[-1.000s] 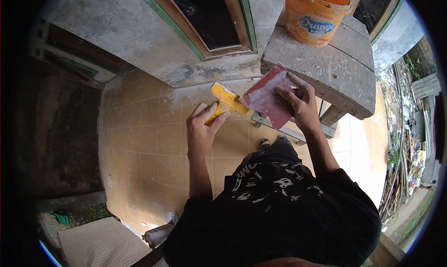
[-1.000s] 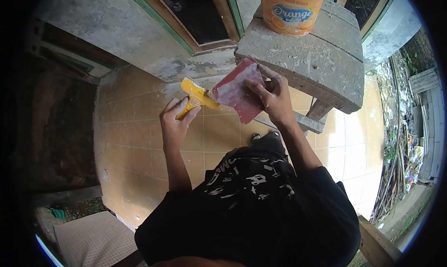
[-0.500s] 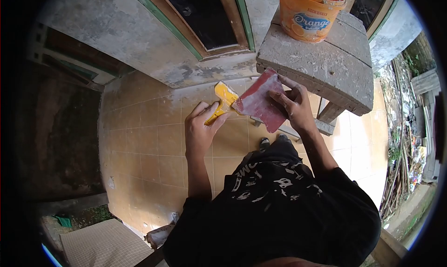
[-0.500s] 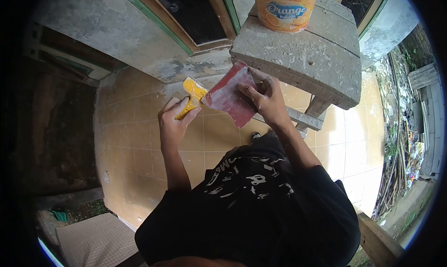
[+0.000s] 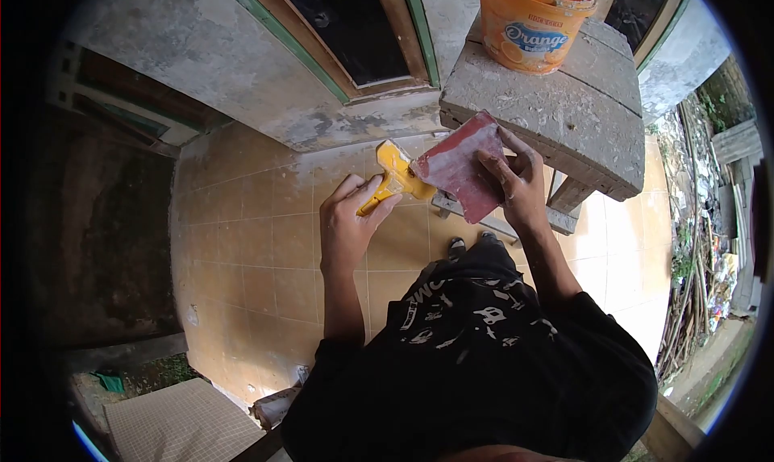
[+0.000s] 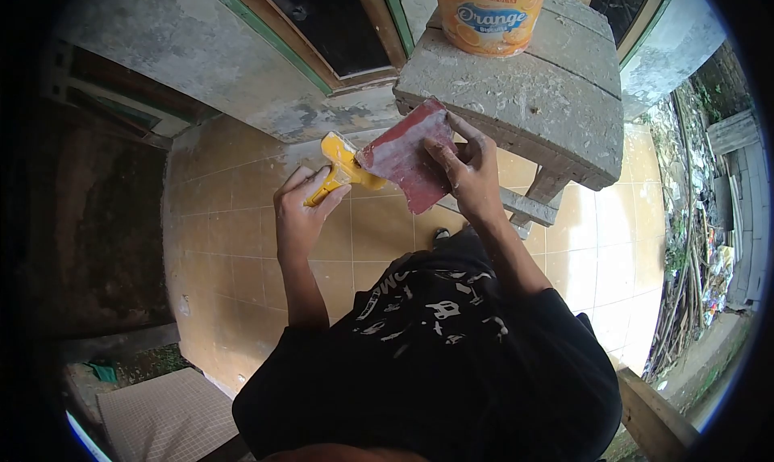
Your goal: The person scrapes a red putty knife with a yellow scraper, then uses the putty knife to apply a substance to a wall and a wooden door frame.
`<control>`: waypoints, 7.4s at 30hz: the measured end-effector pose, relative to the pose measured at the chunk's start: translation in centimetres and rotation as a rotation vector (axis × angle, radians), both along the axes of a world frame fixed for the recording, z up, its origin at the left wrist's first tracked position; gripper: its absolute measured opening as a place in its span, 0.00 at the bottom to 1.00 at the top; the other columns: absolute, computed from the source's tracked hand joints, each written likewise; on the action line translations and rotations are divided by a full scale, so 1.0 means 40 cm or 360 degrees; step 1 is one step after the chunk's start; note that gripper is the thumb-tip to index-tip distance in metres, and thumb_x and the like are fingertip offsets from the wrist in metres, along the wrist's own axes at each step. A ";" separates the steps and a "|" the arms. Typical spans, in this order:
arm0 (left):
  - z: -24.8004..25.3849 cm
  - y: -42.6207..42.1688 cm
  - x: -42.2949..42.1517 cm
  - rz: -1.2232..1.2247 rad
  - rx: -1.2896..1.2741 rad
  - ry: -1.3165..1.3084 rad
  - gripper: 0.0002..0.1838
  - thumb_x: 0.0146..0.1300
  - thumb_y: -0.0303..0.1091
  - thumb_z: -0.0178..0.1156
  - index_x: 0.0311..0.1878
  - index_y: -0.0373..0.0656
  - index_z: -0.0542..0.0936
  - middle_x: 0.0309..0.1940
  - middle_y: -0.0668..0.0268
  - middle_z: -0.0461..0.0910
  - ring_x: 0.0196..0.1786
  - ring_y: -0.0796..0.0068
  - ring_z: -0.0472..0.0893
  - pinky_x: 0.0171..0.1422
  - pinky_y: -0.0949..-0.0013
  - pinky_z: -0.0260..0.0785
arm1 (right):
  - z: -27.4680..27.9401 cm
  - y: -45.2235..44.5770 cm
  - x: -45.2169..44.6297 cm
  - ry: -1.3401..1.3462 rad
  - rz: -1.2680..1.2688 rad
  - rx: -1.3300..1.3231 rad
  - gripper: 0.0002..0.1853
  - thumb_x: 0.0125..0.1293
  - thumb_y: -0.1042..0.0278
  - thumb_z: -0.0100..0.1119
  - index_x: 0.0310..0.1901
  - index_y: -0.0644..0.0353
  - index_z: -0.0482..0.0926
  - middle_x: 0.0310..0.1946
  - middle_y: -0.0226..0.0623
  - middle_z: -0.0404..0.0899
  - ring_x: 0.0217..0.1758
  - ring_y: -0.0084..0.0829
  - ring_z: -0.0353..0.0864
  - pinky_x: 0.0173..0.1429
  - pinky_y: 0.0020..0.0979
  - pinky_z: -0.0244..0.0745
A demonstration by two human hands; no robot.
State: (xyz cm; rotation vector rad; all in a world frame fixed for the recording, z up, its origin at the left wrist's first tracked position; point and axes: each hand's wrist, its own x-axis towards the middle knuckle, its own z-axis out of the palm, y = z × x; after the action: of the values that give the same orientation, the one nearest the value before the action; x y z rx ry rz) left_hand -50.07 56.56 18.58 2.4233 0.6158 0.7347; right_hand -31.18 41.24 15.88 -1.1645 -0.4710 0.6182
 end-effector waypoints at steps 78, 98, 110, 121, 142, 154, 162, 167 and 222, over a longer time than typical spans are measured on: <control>-0.031 0.025 0.018 0.0063 -0.0166 -0.0064 0.17 0.51 0.32 0.74 0.40 0.30 0.83 0.26 0.57 0.80 0.26 0.65 0.79 0.32 0.67 0.71 | 0.023 -0.004 0.023 -0.0502 -0.0201 -0.0181 0.27 0.65 0.72 0.62 0.62 0.78 0.66 0.25 0.33 0.80 0.26 0.14 0.75 0.27 0.18 0.68; -0.032 0.056 -0.005 0.0014 -0.0164 -0.0085 0.15 0.50 0.30 0.73 0.39 0.31 0.83 0.24 0.59 0.78 0.23 0.71 0.76 0.29 0.69 0.68 | 0.045 0.022 0.038 -0.1388 -0.0142 -0.0173 0.22 0.61 0.74 0.63 0.57 0.69 0.74 0.31 0.50 0.83 0.28 0.33 0.83 0.37 0.30 0.77; -0.008 0.081 -0.021 0.0129 -0.0030 -0.0021 0.17 0.51 0.31 0.74 0.39 0.30 0.82 0.27 0.56 0.80 0.27 0.65 0.80 0.33 0.68 0.71 | 0.054 0.049 0.037 -0.1382 0.0070 -0.0261 0.15 0.60 0.73 0.64 0.49 0.64 0.79 0.33 0.44 0.84 0.30 0.33 0.84 0.37 0.29 0.78; 0.015 0.135 -0.010 0.0279 -0.0049 -0.0259 0.17 0.49 0.31 0.74 0.39 0.30 0.83 0.29 0.56 0.82 0.27 0.64 0.80 0.35 0.67 0.72 | 0.080 0.013 0.058 -0.1571 0.0454 -0.0471 0.22 0.55 0.74 0.64 0.54 0.66 0.77 0.25 0.51 0.79 0.26 0.45 0.81 0.36 0.33 0.77; -0.009 0.120 -0.008 -0.0021 0.0071 0.0024 0.19 0.46 0.33 0.75 0.38 0.31 0.83 0.28 0.58 0.81 0.28 0.63 0.81 0.36 0.66 0.73 | 0.103 0.066 0.057 -0.1566 0.0145 -0.0282 0.19 0.60 0.70 0.65 0.53 0.65 0.77 0.32 0.46 0.84 0.28 0.39 0.84 0.34 0.30 0.76; -0.021 0.088 0.009 0.0260 -0.0146 -0.0315 0.15 0.48 0.31 0.75 0.35 0.31 0.82 0.26 0.57 0.81 0.26 0.65 0.80 0.33 0.67 0.71 | 0.069 -0.042 0.055 -0.1844 0.0430 -0.0709 0.22 0.59 0.71 0.63 0.56 0.63 0.75 0.23 0.52 0.80 0.25 0.51 0.81 0.33 0.41 0.77; -0.132 0.010 0.050 -0.0059 -0.0603 -0.0216 0.16 0.50 0.30 0.74 0.37 0.30 0.82 0.26 0.60 0.80 0.26 0.75 0.77 0.33 0.71 0.69 | 0.157 -0.148 0.138 -0.1058 -0.0424 -0.0610 0.28 0.66 0.74 0.56 0.67 0.65 0.61 0.24 0.46 0.82 0.22 0.30 0.80 0.30 0.32 0.73; -0.104 -0.056 0.098 -0.0140 -0.0928 -0.0198 0.14 0.52 0.28 0.72 0.39 0.30 0.82 0.27 0.66 0.78 0.24 0.82 0.75 0.25 0.76 0.67 | 0.146 -0.189 0.175 -0.0940 -0.0434 -0.0711 0.36 0.67 0.72 0.56 0.71 0.63 0.48 0.27 0.48 0.83 0.24 0.34 0.81 0.31 0.33 0.74; -0.098 -0.167 0.143 -0.0317 -0.1663 -0.0576 0.25 0.76 0.48 0.40 0.55 0.34 0.74 0.26 0.67 0.71 0.13 0.84 0.65 0.15 0.78 0.54 | 0.192 -0.090 0.429 -0.1266 -0.0805 -0.0377 0.23 0.63 0.64 0.66 0.55 0.69 0.75 0.48 0.49 0.80 0.39 0.33 0.85 0.36 0.30 0.81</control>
State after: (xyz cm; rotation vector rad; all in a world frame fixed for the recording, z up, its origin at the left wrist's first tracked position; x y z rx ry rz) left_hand -44.33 49.89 14.65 1.3256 0.4342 0.5413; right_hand -14.01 37.65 23.55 -1.6733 -0.7445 -0.2656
